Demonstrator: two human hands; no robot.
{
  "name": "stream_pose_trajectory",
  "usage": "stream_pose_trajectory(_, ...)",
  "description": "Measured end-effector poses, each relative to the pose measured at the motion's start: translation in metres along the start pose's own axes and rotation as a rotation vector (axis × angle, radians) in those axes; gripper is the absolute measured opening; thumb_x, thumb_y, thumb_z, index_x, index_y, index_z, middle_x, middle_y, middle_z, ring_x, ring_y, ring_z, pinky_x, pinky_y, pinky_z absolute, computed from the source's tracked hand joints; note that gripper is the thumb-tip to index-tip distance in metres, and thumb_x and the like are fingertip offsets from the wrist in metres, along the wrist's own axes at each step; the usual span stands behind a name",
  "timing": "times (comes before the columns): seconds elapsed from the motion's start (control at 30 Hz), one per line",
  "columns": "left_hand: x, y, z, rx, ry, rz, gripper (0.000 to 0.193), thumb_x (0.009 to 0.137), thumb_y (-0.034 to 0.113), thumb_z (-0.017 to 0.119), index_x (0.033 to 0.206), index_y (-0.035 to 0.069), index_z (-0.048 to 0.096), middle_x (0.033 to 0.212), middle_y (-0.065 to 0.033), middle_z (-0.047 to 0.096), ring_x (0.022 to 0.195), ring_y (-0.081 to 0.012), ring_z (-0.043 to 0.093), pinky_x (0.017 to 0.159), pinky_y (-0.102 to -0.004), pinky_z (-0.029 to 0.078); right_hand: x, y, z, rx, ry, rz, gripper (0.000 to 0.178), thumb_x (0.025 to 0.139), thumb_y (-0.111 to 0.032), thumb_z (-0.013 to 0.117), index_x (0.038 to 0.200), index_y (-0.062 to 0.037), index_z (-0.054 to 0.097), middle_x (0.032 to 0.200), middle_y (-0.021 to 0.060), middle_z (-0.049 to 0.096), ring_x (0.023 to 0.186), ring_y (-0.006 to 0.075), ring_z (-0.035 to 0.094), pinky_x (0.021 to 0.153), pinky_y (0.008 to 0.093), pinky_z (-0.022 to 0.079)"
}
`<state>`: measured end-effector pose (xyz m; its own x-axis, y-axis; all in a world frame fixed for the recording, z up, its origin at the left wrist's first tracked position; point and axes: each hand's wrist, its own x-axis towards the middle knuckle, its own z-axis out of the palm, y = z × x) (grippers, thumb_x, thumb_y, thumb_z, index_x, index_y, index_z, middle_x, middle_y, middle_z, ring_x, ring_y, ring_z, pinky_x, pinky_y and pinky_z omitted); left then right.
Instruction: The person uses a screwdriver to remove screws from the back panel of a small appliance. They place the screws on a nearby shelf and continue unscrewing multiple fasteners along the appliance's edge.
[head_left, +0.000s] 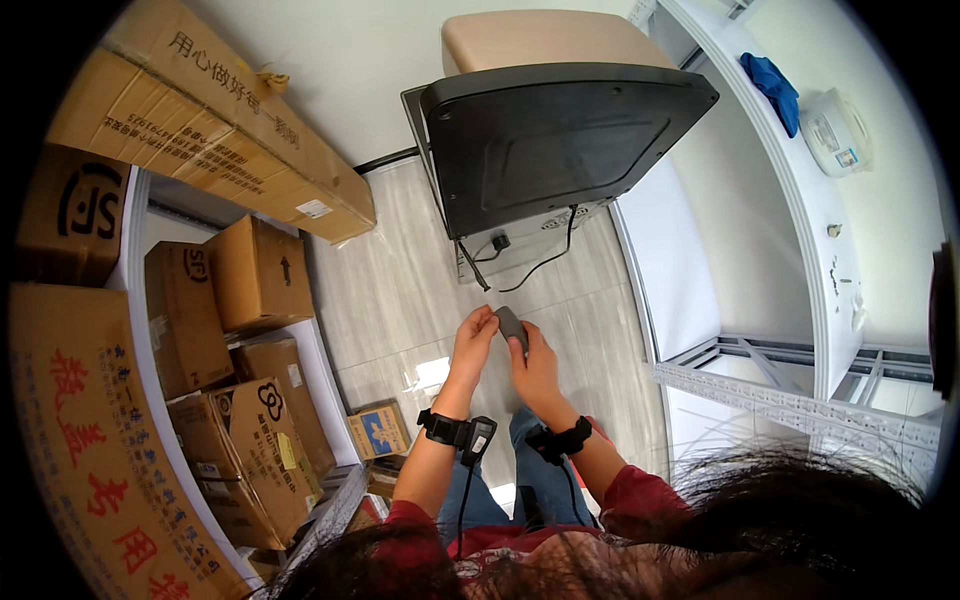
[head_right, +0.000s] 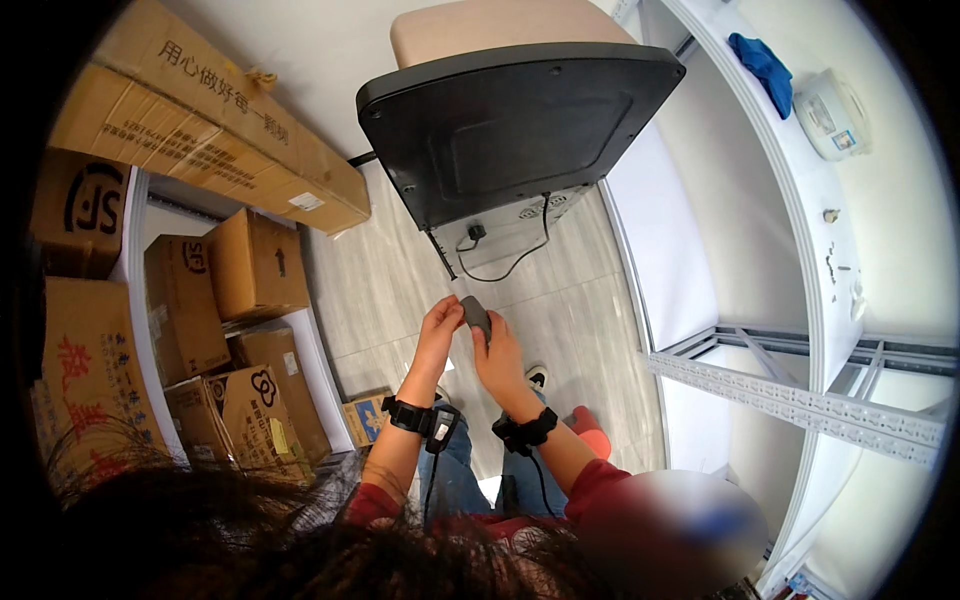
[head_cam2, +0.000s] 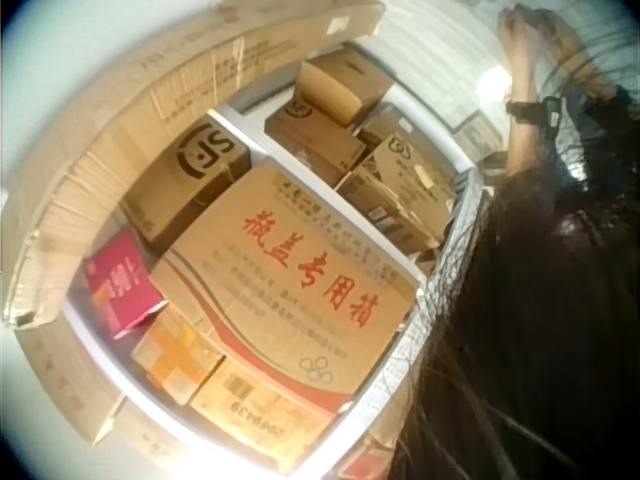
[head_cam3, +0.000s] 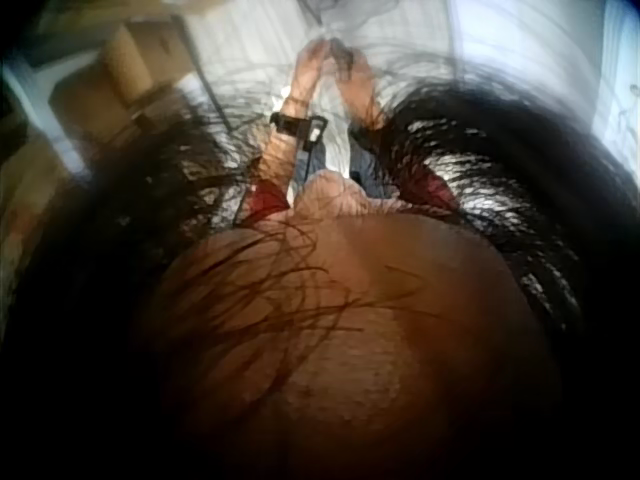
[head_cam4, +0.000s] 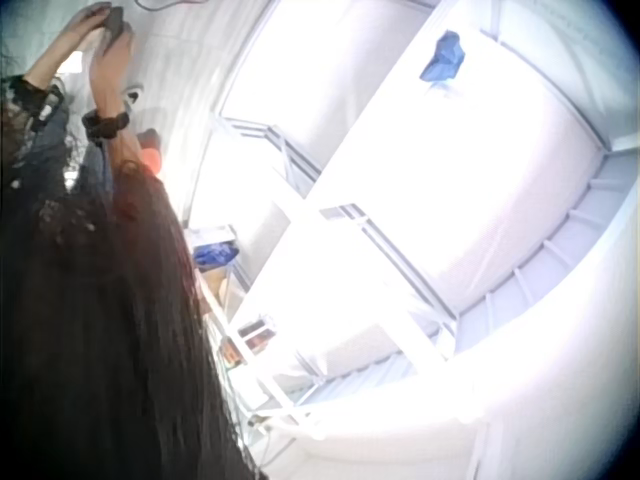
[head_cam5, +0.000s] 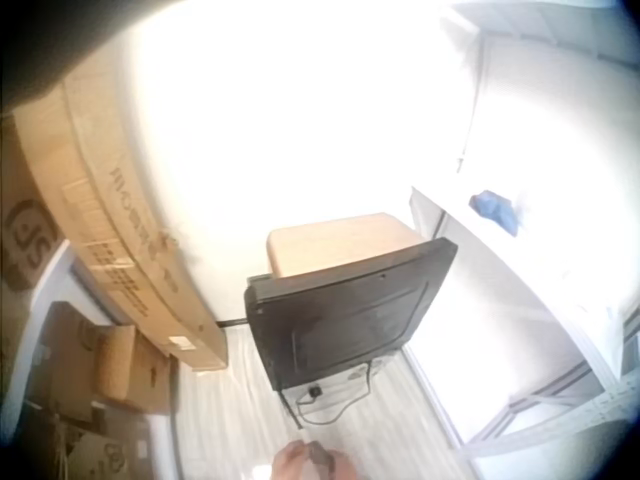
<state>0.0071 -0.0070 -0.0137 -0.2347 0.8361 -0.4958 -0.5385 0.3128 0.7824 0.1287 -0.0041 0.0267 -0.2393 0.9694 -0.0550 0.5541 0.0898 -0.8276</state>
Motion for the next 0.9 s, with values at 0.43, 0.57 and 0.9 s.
stream_pose_trajectory(0.43,0.001,0.006,0.004,0.019,-0.007,0.062,0.038,0.085,0.012,0.060,0.115,-0.008,0.046,0.095,-0.0080,0.060,0.089,-0.0125,0.055,0.077,-0.0231,0.043,0.001,-0.002,-0.005,-0.049,-0.073,0.089,0.041,0.080,-0.016,0.060,0.115,0.0005,0.045,0.105,0.0215,0.052,0.087,0.0390,0.056,0.064,0.0421,0.047)
stream_pose_trajectory(0.57,0.001,0.008,0.003,0.106,0.030,0.064,0.038,0.086,0.013,0.059,0.116,-0.008,0.046,0.096,-0.0093,0.060,0.089,-0.0131,0.055,0.077,-0.0231,0.043,0.003,-0.036,-0.013,-0.115,0.092,-0.123,0.037,0.085,-0.020,0.055,0.114,0.0003,0.047,0.095,0.0222,0.057,0.081,0.0398,0.057,0.065,0.0434,0.047)
stream_pose_trajectory(0.9,0.001,0.005,0.001,0.071,0.004,0.111,0.048,0.085,0.012,0.061,0.123,-0.007,0.040,0.089,-0.0066,0.057,0.085,-0.0129,0.055,0.076,-0.0246,0.044,0.005,-0.017,-0.007,-0.076,-0.017,-0.023,0.043,0.083,-0.026,0.058,0.112,0.0014,0.043,0.093,0.0247,0.058,0.078,0.0425,0.058,0.062,0.0464,0.046)
